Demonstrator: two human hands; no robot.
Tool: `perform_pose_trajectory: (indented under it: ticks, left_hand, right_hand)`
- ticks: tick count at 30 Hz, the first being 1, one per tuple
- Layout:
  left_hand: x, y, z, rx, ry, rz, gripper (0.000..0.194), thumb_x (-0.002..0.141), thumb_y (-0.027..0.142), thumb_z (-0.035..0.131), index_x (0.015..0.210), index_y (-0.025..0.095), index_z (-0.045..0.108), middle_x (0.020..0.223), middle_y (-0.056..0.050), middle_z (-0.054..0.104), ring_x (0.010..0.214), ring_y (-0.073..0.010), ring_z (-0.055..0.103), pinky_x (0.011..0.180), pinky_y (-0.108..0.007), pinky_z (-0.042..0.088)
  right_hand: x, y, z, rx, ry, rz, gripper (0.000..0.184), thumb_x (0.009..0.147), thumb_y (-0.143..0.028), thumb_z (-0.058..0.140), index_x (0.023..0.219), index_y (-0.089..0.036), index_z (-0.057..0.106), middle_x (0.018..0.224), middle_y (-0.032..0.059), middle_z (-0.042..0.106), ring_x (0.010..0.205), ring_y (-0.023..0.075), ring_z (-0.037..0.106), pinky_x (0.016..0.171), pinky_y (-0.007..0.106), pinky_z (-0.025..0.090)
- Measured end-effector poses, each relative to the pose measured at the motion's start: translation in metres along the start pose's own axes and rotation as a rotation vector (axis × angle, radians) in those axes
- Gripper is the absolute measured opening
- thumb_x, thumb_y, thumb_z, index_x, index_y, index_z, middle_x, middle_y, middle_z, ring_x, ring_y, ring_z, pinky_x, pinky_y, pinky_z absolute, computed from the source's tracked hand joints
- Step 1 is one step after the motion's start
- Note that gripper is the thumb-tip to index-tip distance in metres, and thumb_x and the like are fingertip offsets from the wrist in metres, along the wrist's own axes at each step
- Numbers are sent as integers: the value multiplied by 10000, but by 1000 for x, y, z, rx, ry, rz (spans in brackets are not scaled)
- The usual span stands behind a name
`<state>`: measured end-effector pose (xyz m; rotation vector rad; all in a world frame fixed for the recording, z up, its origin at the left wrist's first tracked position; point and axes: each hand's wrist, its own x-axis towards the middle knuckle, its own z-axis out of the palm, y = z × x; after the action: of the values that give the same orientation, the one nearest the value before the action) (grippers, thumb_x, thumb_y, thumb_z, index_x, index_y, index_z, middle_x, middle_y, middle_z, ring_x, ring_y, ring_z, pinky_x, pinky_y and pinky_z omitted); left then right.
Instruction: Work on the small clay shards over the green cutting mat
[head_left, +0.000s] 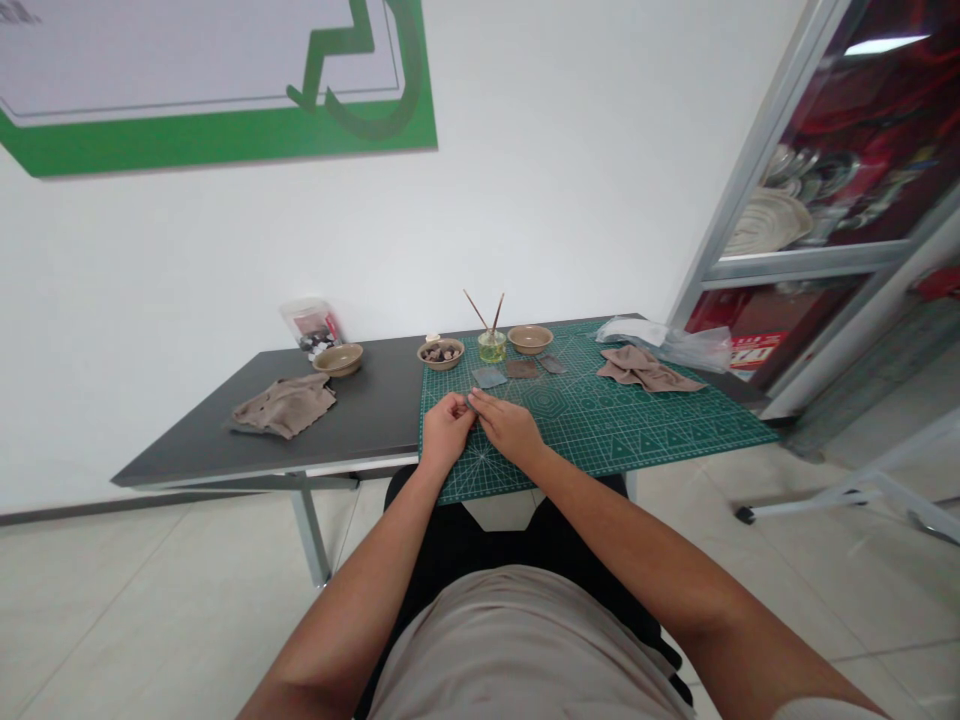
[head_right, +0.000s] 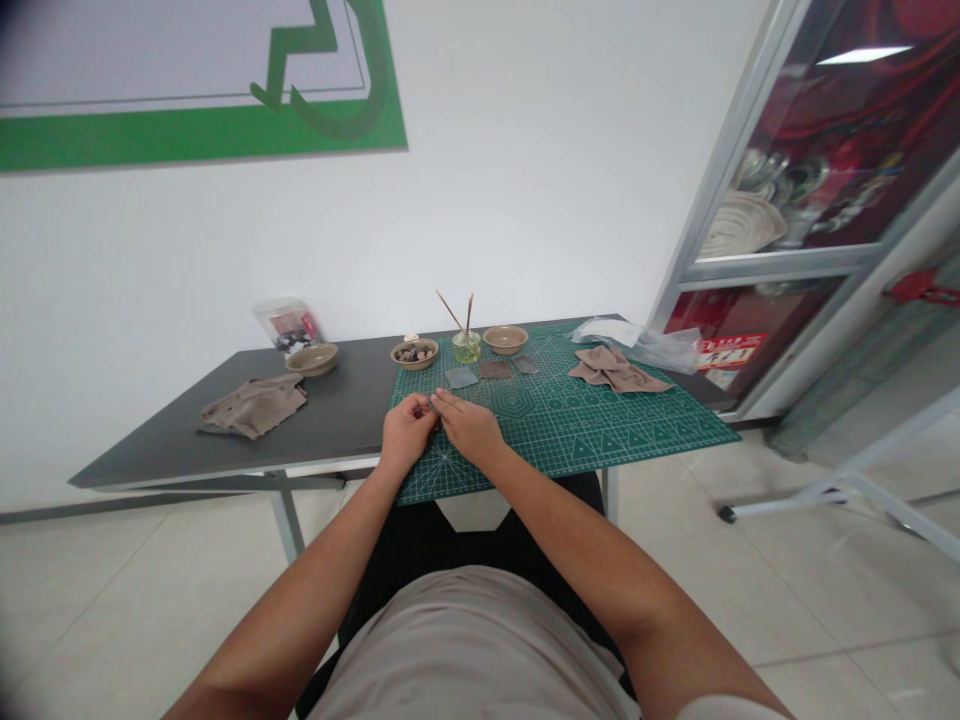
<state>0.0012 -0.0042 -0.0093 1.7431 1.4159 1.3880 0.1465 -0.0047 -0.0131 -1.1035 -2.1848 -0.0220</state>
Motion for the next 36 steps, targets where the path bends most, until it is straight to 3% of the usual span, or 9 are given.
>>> perform_pose_trajectory:
  ticks: [13, 22, 31, 36]
  left_hand:
    - [-2, 0, 1, -255, 52, -86, 142, 714, 305, 687, 766, 181, 642, 678, 9, 683, 618, -134, 636, 630, -254, 497]
    - [-2, 5, -1, -78, 37, -39, 93, 736, 227, 631, 656, 184, 612, 594, 35, 641, 564, -110, 582, 597, -230, 460]
    - [-1, -4, 3, -358, 63, -48, 225, 721, 354, 727, 845, 177, 663, 718, -9, 705, 642, -148, 665, 682, -291, 543]
    - [3, -8, 3, -333, 118, -36, 212, 724, 346, 720, 832, 180, 644, 752, -12, 701, 685, -147, 665, 696, -282, 535]
  right_hand:
    - [1, 3, 6, 9, 33, 69, 422, 914, -107, 461, 1316, -142, 584, 1348, 110, 600, 1204, 194, 612, 1016, 339, 506]
    - [-1, 1, 5, -4, -4, 9, 436, 915, -113, 457, 1326, -183, 587, 1392, 98, 562, 1213, 202, 606, 998, 347, 522]
    - [2, 6, 6, 22, 45, 145, 396, 923, -142, 459, 1288, -167, 612, 1282, 109, 652, 1156, 203, 643, 983, 345, 522]
    - [3, 6, 4, 64, 106, 204, 411, 925, -152, 449, 1306, -178, 601, 1269, 104, 661, 1154, 200, 642, 1001, 359, 509]
